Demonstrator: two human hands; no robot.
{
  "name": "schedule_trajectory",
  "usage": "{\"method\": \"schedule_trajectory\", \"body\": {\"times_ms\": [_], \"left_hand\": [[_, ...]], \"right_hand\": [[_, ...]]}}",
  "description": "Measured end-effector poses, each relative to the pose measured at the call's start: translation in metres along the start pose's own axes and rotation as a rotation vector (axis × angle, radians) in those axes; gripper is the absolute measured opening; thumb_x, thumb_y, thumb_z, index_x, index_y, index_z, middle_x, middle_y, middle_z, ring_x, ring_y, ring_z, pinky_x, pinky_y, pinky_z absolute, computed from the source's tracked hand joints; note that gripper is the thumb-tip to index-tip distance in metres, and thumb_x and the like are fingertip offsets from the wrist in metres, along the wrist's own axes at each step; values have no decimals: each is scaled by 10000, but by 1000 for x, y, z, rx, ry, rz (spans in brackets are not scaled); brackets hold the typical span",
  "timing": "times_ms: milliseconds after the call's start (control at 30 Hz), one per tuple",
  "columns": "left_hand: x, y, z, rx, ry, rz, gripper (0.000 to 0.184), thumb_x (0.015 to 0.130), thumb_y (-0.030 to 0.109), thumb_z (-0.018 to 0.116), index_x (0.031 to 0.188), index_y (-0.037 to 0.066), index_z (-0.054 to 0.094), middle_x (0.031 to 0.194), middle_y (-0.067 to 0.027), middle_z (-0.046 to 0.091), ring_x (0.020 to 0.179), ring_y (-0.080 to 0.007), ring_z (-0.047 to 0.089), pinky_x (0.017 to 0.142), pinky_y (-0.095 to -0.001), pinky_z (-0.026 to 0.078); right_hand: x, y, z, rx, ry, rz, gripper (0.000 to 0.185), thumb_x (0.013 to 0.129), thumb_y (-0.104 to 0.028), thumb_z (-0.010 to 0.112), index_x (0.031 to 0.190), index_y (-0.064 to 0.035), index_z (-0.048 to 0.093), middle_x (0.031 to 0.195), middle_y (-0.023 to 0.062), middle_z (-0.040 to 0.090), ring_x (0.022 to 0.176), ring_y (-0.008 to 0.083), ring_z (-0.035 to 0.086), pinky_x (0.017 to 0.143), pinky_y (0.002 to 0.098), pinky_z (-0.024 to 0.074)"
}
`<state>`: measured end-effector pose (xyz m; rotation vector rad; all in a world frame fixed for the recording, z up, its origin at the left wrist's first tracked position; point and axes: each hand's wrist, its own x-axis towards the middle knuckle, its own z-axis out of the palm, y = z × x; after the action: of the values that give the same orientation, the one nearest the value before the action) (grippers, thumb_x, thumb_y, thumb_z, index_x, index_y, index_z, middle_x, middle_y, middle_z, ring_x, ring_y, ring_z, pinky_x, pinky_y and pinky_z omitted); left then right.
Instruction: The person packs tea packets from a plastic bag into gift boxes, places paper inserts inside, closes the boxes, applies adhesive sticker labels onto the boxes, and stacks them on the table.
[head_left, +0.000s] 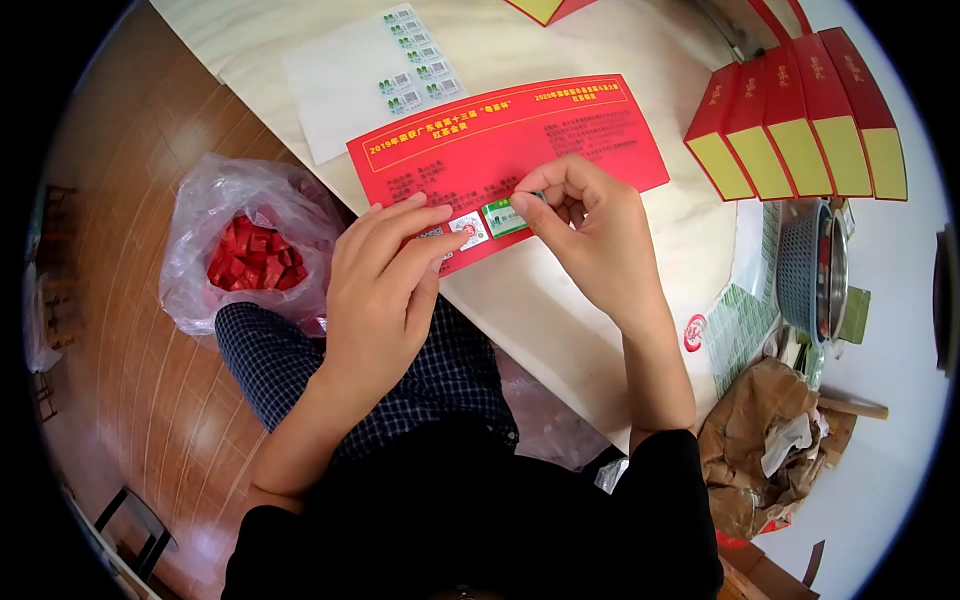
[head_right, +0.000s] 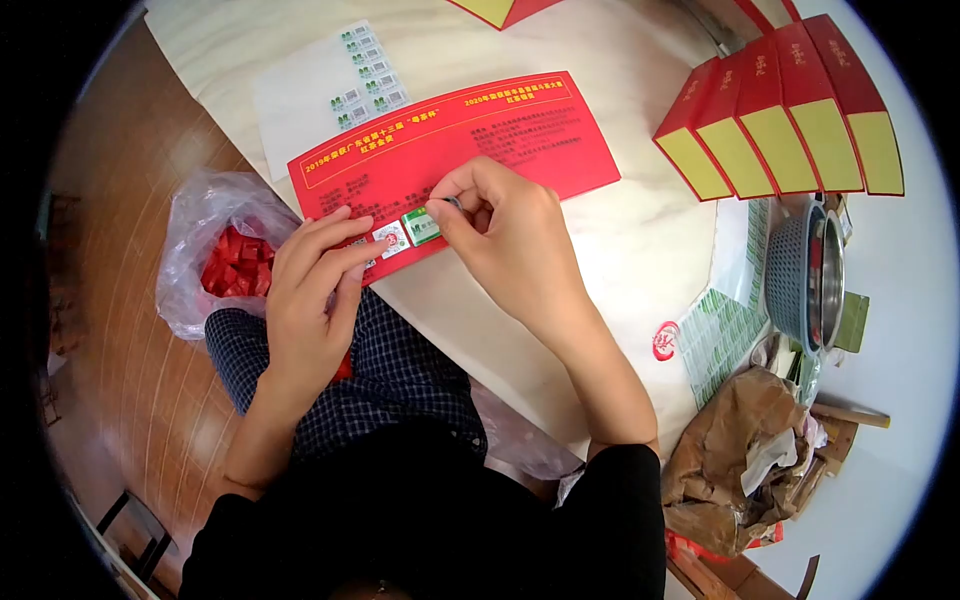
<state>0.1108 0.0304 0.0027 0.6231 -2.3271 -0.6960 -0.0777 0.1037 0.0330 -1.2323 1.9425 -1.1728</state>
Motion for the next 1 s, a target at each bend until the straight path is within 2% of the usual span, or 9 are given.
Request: {"method": "schedule_trajectory", "body": {"times_ms": [300, 367, 433, 500, 700, 800, 867, 1000], "left_hand": [[0, 1, 1, 46, 10, 7, 320, 745, -62, 605, 1021, 85, 673, 1113, -63, 621, 1126, -284, 562, 974, -431, 401], [2, 3, -1, 54, -18, -18, 234, 820, -26, 592, 1010, 67, 690, 1117, -92, 627, 1134, -301, 559, 981, -421, 405], [2, 3, -1, 60, -25, -16, 241, 821, -28, 587, 1017, 68, 690, 1120, -93, 624, 1133, -300, 559, 979, -420, 404], [2, 4, -1, 66, -32, -15, 249, 821, -30, 583, 1023, 70, 689, 1123, -93, 620, 1132, -300, 558, 977, -420, 403], [3, 4, -1, 91, -48, -7, 261, 829, -22, 569, 1040, 76, 686, 1130, -96, 604, 1130, -300, 553, 965, -414, 401], [2, 4, -2, 98, -71, -1, 277, 840, 16, 578, 1089, 90, 675, 1147, -96, 594, 1136, -300, 540, 981, -413, 385], [4, 10, -3, 157, -131, -7, 336, 840, 90, 613, 1172, 134, 648, 1220, -86, 554, 1188, -304, 487, 1004, -438, 355], [1, 15, 0, 291, -217, 39, 412, 830, 169, 645, 1241, 185, 613, 1294, -79, 500, 1237, -312, 425, 1016, -471, 329]], "right_hand": [[2, 0, -1, 17, 2, 8, 58, 825, -37, 668, 848, 6, 635, 628, 47, 602, 538, 77, 509, 501, 235, 406], [2, 1, 0, 20, 6, 12, 57, 821, -36, 669, 843, 6, 636, 630, 51, 606, 538, 81, 515, 502, 237, 410], [2, 1, -1, 25, 9, 16, 57, 818, -34, 671, 839, 5, 636, 632, 54, 611, 539, 84, 521, 503, 238, 414], [2, -1, -2, -17, -42, 32, 50, 862, -13, 655, 889, 19, 628, 707, -16, 598, 613, 10, 490, 528, 166, 366], [2, -3, -2, -10, -36, 33, 46, 862, -11, 653, 889, 19, 630, 707, -14, 600, 615, 14, 494, 533, 168, 372], [2, -1, -1, -5, -34, 34, 51, 859, -13, 657, 888, 20, 632, 705, -12, 600, 617, 16, 499, 536, 168, 380], [2, -2, -2, -17, -33, 32, 54, 856, -15, 660, 888, 20, 633, 706, -10, 602, 617, 17, 501, 537, 168, 383], [1, -3, -2, -37, -33, 35, 62, 850, -17, 667, 889, 22, 637, 705, -5, 605, 615, 19, 503, 540, 169, 389]]}}
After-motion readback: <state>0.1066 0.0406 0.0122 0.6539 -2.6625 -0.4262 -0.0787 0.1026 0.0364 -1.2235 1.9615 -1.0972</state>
